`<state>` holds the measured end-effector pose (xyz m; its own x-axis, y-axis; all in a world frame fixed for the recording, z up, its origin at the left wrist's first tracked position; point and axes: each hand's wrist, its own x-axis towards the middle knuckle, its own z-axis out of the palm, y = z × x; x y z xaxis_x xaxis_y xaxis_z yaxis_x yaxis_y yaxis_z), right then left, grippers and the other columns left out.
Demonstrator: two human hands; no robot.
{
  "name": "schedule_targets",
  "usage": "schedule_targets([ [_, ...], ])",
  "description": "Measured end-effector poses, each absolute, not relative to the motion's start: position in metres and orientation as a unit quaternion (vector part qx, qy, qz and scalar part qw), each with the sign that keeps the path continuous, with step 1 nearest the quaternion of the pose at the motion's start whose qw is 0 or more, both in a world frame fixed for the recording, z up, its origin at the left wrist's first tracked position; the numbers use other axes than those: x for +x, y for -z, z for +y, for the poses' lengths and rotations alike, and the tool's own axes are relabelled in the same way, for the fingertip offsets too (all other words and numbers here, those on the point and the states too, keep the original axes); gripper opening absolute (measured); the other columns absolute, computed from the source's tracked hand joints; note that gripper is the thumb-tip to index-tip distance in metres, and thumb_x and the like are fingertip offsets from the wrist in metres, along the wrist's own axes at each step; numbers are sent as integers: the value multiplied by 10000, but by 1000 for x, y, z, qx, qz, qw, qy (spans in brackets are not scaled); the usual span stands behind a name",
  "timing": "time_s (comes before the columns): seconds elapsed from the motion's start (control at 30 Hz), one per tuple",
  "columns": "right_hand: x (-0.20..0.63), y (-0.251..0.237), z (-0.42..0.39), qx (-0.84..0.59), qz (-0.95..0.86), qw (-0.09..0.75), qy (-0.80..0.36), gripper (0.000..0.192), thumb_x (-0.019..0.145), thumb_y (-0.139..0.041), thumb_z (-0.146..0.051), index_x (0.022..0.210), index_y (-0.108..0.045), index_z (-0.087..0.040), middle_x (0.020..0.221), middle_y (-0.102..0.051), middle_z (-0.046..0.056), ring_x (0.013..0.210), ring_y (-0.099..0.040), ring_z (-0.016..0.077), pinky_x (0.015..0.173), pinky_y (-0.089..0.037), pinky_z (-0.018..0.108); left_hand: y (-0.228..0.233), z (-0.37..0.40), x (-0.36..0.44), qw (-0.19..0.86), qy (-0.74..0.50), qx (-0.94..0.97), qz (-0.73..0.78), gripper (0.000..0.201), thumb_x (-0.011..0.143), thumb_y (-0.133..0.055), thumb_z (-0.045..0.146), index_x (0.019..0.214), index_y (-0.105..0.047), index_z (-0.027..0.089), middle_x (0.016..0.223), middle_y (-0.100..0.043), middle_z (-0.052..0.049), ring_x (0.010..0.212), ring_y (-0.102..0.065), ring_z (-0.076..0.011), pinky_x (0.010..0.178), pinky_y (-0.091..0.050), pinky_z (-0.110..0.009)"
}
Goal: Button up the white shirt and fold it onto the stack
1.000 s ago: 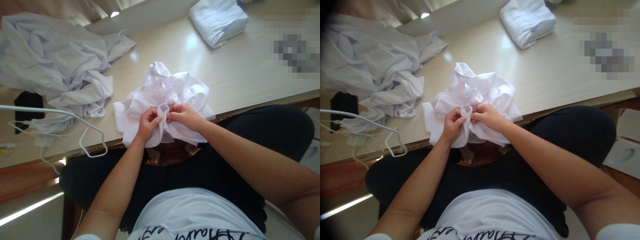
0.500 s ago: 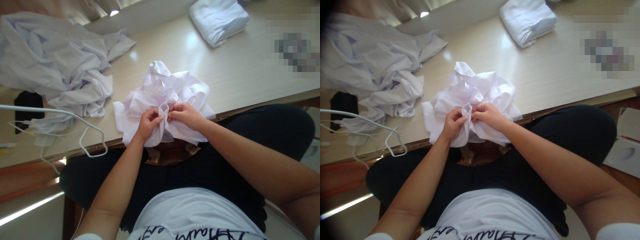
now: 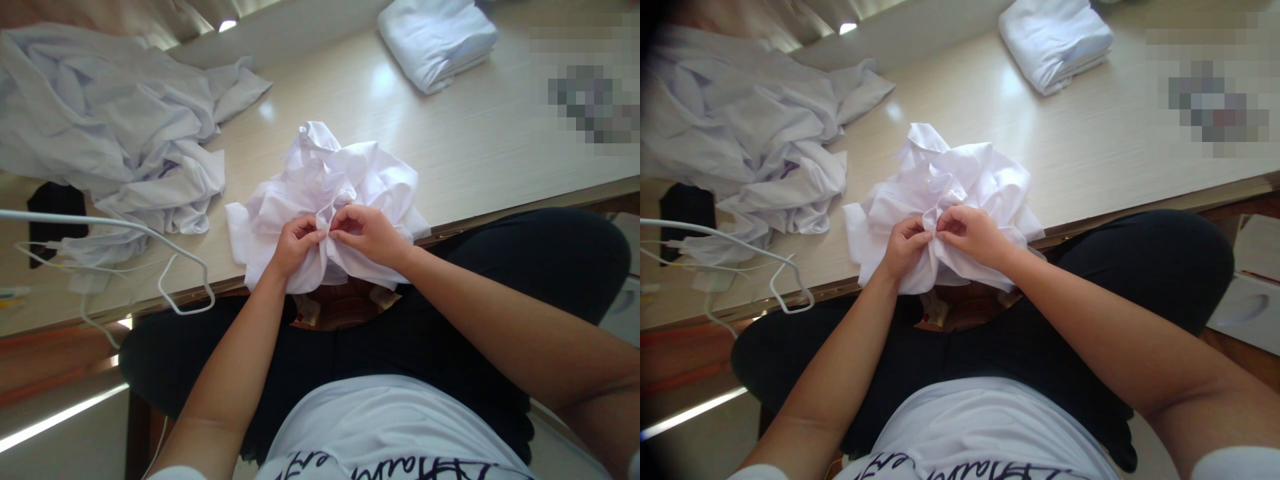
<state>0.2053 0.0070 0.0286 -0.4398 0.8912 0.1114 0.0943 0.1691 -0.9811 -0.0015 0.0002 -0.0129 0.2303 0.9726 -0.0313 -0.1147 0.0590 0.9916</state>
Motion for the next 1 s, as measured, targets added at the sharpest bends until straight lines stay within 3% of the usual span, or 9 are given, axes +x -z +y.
schedule_targets([
  [0.33,206,-23,8,-331,-746,425,-390,59,881,-646,-189,909,-697,-199,874,-652,23,802,-607,159,757,-490,301,15,0,-2,599,-468,508,404,194,766,-790,356,798,-704,185,722,-611,-2,700,-572,-145,698,-473,-276],
  [1.0,205,-19,7,-365,-751,429,-344,62,885,-685,-210,909,-742,-205,906,-721,28,818,-649,168,771,-492,304,11,-1,-1,604,-466,509,399,167,816,-755,351,852,-729,190,737,-597,-7,650,-530,-125,707,-484,-284],
])
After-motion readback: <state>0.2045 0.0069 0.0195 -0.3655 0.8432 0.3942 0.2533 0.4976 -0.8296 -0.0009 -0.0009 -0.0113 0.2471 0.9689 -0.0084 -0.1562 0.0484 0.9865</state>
